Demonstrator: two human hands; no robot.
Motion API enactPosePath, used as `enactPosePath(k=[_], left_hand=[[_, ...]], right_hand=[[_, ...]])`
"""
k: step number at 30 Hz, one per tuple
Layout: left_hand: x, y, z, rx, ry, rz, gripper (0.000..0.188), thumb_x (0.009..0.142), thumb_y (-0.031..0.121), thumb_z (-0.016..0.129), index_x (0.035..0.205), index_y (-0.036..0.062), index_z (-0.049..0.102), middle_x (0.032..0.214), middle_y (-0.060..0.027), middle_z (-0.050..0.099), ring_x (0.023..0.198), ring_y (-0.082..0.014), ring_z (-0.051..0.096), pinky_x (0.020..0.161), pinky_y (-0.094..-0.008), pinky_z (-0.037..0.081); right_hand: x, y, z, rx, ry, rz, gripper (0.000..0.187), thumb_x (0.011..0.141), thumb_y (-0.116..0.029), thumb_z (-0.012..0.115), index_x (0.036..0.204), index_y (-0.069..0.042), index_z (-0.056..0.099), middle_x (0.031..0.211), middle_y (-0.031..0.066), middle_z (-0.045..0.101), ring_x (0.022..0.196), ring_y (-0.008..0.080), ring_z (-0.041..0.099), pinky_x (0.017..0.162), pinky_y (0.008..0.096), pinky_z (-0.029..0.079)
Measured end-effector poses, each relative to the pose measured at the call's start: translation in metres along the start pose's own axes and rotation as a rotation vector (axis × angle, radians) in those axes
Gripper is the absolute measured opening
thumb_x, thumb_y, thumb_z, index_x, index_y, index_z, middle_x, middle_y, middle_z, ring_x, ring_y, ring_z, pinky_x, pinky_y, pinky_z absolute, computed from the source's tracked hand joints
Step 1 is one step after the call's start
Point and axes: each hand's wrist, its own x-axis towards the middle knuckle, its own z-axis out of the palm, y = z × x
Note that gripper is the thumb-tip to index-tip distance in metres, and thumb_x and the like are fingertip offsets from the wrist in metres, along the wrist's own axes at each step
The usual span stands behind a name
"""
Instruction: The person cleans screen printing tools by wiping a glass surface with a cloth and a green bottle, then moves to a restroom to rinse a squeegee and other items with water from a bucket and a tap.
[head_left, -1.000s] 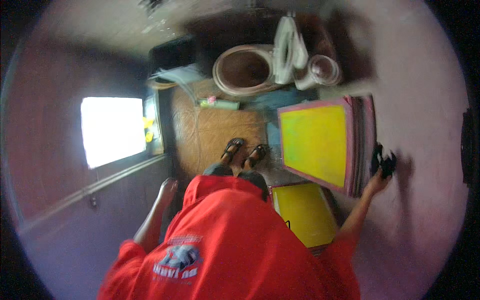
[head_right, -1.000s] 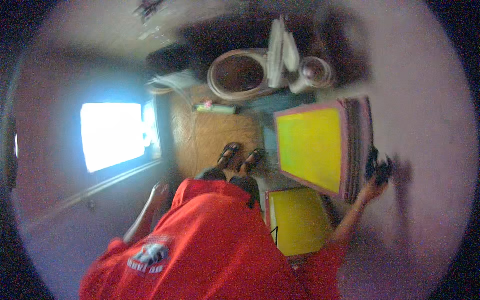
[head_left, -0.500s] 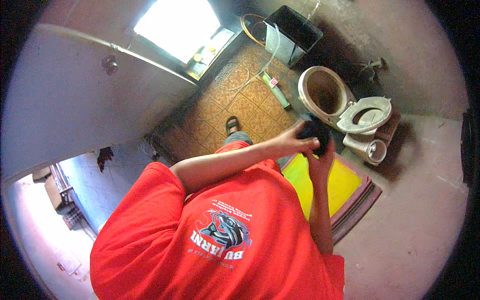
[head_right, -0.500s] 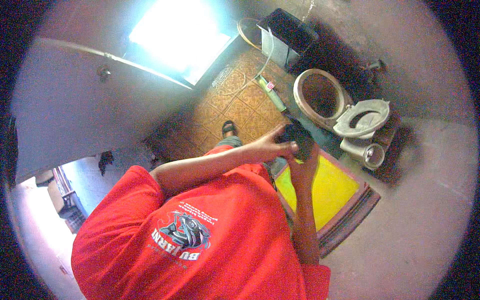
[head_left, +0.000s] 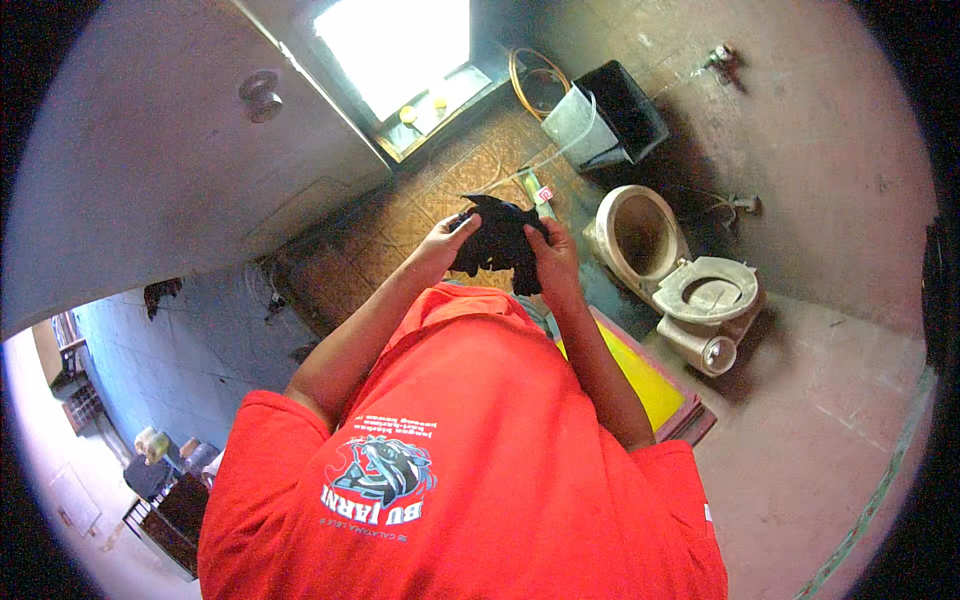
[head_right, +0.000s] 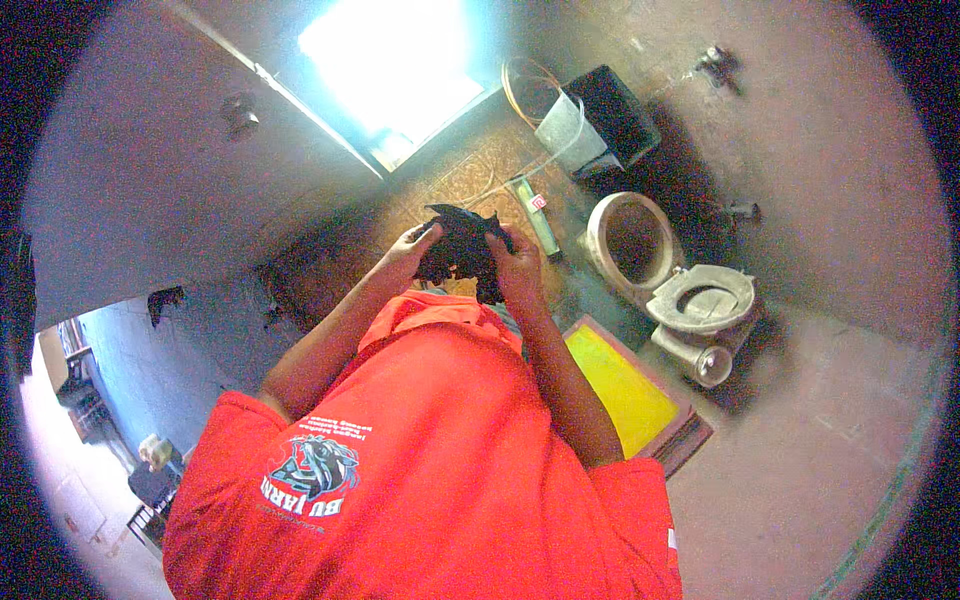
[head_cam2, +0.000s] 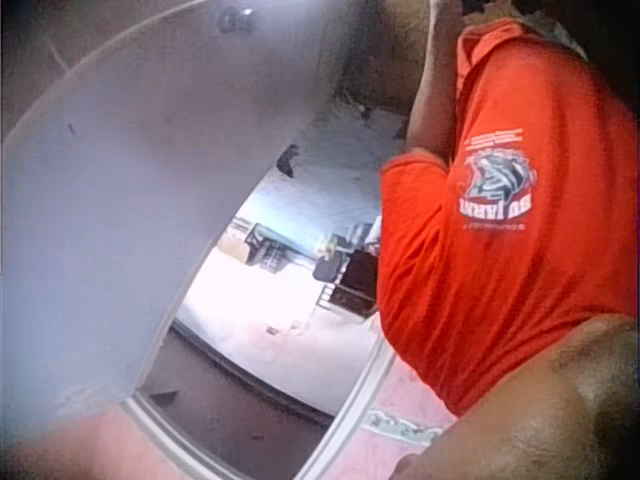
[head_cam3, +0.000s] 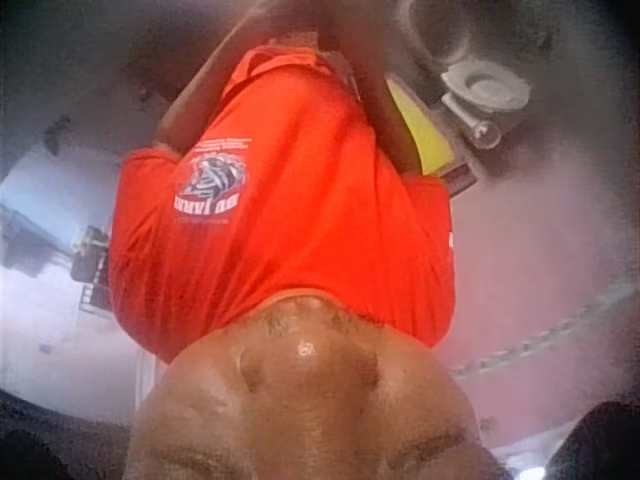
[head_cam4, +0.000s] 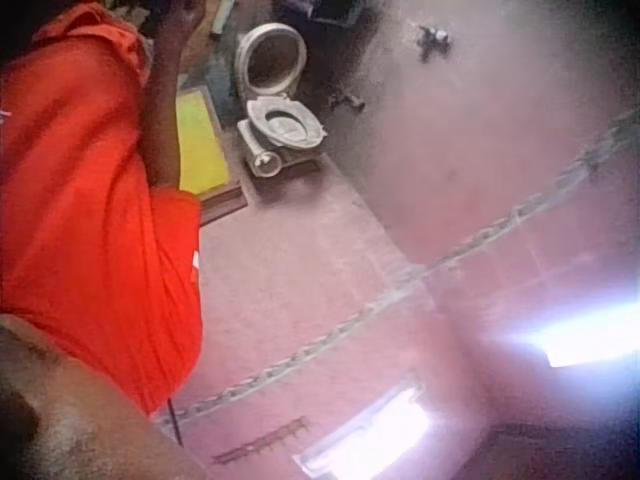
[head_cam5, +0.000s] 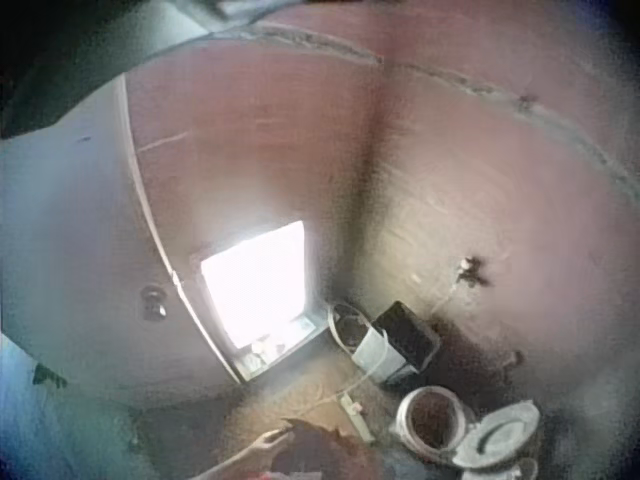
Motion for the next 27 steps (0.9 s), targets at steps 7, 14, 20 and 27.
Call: enactPosePath(k=[7, 14, 20, 27], left_hand=[[-0.001, 0.010, -0.012, -0.260, 0.071, 0.112, 0.041, 0.080, 0.041, 0.060, 0.100, 0.0052, 0.055, 0.081, -0.0040, 0.061, 0.062, -0.0134, 0.059, 0.051, -0.0267, 0.049], [-0.028, -0.004, -0.029, -0.548, 0.069, 0.185, 0.038, 0.088, 0.027, 0.051, 0.116, 0.0029, 0.047, 0.110, -0.0106, 0.056, 0.096, -0.0219, 0.057, 0.086, -0.0352, 0.047], [-0.027, -0.036, -0.016, -0.525, 0.435, 0.210, 0.038, 0.083, 0.036, 0.058, 0.109, 0.0100, 0.052, 0.097, -0.0050, 0.060, 0.084, -0.0149, 0.058, 0.064, -0.0273, 0.048], [-0.053, -0.025, 0.039, -0.176, 0.721, 0.452, 0.034, 0.082, 0.037, 0.059, 0.105, 0.0131, 0.054, 0.089, -0.0004, 0.059, 0.078, -0.0115, 0.055, 0.058, -0.0220, 0.045]], right_hand=[[0.031, -0.011, 0.027, 0.050, -0.170, 0.040, 0.024, 0.088, -0.023, 0.051, 0.090, 0.000, 0.058, 0.078, 0.0033, 0.060, 0.067, 0.0097, 0.054, 0.061, 0.0250, 0.045], [0.041, 0.003, 0.048, -0.505, -0.508, -0.146, 0.035, 0.078, -0.019, 0.060, 0.107, -0.002, 0.052, 0.094, 0.0170, 0.060, 0.086, 0.0285, 0.059, 0.075, 0.0373, 0.046], [0.046, -0.011, 0.041, -0.630, -0.673, -0.236, 0.033, 0.079, -0.020, 0.059, 0.107, -0.003, 0.054, 0.091, 0.0198, 0.061, 0.087, 0.0333, 0.059, 0.075, 0.0407, 0.046], [0.073, -0.010, 0.024, -0.493, -0.756, -0.096, 0.023, 0.082, -0.017, 0.060, 0.098, -0.002, 0.057, 0.085, 0.0143, 0.063, 0.075, 0.0180, 0.061, 0.064, 0.0318, 0.049]])
